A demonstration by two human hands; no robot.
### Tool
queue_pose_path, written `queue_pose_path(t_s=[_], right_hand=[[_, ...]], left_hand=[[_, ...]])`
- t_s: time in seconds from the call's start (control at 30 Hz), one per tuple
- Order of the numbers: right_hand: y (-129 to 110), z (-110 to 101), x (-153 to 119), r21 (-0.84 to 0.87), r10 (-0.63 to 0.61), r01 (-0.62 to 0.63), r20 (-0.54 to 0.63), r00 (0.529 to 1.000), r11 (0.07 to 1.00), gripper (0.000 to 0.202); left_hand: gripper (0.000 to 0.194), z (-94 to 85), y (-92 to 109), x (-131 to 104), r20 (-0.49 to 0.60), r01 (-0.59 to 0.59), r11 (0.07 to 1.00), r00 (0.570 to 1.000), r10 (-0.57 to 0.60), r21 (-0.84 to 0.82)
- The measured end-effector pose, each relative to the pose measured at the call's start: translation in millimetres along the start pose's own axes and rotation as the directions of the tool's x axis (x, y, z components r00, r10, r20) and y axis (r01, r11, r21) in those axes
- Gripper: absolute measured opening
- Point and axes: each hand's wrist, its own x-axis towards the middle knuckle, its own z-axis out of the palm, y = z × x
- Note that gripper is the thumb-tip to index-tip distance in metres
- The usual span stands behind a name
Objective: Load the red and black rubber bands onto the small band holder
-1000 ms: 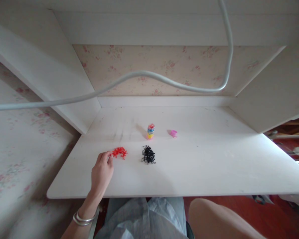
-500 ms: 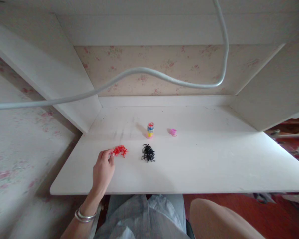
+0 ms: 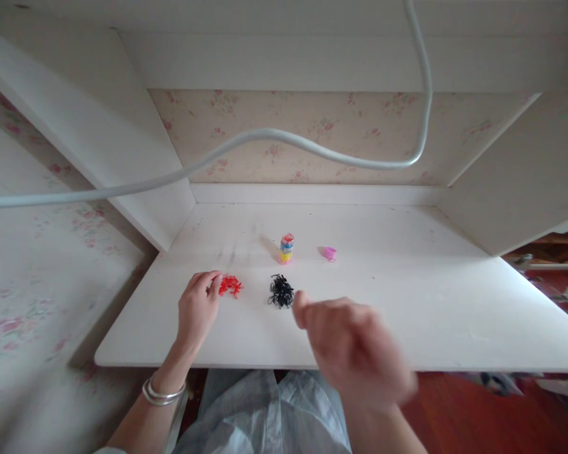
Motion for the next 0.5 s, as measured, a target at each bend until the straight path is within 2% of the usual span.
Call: queue_pose_path(t_s=[0.03, 0.1, 0.17, 0.23, 0.27, 0.33, 0.5], right_hand=[[10.8, 8.0, 6.7, -0.055, 0.056, -0.054, 0.031, 0.998, 0.997, 0.054], [39.8, 27.7, 19.2, -0.301, 0.189, -0.153, 0.095, 0.977, 0.941, 0.047], [72.4, 48.0, 28.2, -0.620, 0.276, -0.142, 0.125, 0.953, 0.771, 0.030], [100.4, 64.8, 33.6, -0.816, 0.331, -0.096, 0.122, 0.936, 0.570, 0.022], [110.9, 71.5, 35.5, -0.866, 0.353, -0.080, 0.116, 0.928, 0.494, 0.024], [124.2, 81.1, 38.8, -0.914, 0.375, -0.066, 0.098, 0.922, 0.400, 0.029], [131.7, 90.5, 46.7, -0.933, 0.376, -0.057, 0.086, 0.922, 0.355, 0.028]], left_hand=[[0.025, -0.5, 5.7, 8.5, -0.006, -0.024, 0.999, 1.000, 0.024, -0.042], [0.027, 0.7, 19.9, 27.2, 0.004, -0.071, 0.989, 0.997, 0.072, -0.130], [0.027, 6.3, 36.8, 46.3, 0.057, -0.085, 0.974, 0.994, 0.099, -0.209], [0.025, 16.7, 54.4, 63.5, 0.095, -0.093, 0.960, 0.988, 0.121, -0.263], [0.023, 23.4, 62.7, 70.8, 0.107, -0.102, 0.953, 0.985, 0.137, -0.284], [0.020, 38.4, 77.4, 82.5, 0.136, -0.123, 0.940, 0.975, 0.173, -0.317], [0.016, 71.6, 99.3, 97.9, 0.187, -0.152, 0.936, 0.958, 0.219, -0.319]])
